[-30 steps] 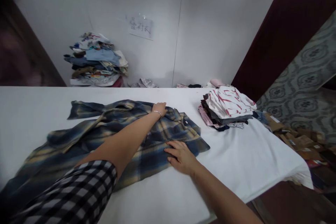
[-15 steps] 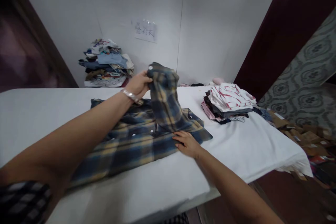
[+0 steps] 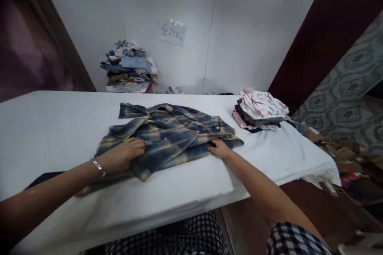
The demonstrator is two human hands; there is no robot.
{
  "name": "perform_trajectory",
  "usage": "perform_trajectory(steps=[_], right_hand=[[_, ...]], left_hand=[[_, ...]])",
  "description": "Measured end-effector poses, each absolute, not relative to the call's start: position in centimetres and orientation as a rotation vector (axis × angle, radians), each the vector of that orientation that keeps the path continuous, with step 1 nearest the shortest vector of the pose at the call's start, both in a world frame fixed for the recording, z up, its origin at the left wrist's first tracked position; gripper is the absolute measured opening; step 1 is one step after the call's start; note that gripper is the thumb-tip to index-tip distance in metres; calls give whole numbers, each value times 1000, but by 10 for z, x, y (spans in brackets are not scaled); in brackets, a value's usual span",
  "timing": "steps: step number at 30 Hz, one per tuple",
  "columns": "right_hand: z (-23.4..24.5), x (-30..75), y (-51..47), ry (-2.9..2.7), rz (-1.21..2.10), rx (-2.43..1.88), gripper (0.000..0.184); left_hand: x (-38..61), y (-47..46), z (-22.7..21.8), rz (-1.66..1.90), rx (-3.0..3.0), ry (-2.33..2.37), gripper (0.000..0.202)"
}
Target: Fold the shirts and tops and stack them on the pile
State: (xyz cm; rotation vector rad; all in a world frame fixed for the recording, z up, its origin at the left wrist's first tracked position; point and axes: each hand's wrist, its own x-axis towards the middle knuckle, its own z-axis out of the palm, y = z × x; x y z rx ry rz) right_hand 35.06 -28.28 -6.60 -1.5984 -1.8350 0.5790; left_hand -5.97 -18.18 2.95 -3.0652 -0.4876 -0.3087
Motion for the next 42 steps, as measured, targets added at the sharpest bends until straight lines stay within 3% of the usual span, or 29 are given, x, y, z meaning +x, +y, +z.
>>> perform_trajectory(steps=[3,9,12,16,20,23,27,31,35,38,42], right_hand=[[-59,348,-284,-1461,896,-1599,34],[-34,352,-301,-714,1238,-1235,45],[-27,359,-310,-451,1300,-1175,44],[-23,362,-309,-258,1189,-1237,14],[-23,358,-305,-243,1153,-1253,19],[-27,356,-311,-207,1209,-1376,19],[-32,361,-328,-222,1240,-1383,11],[-32,366,-335,-204,1210,-1415,13],[-32,370,-338,-193,1128,-1533,13],[-32,381,-348,-414,1037,-1864,11],[-16,388,-359,-1025,591,-2370,27]], left_hand=[[-76,-173,16,-252,-3007,-641,35],[-88,-168,9,-552,-2990,-1094,34],[-89,-168,0,-862,-3058,-1433,25],[-77,-162,-2,-1440,-2939,-2218,17],[-67,-153,7,-2139,-2592,-2786,18],[-73,-152,7,-2290,-2380,-3103,21],[-85,-166,-6,-2019,-2368,-3250,30],[-86,-179,-19,-1253,-2785,-2731,56],[-89,-178,-20,-1020,-2763,-2397,55],[-99,-177,-18,-705,-2770,-2217,52],[-105,-187,-13,-488,-2767,-1905,37]])
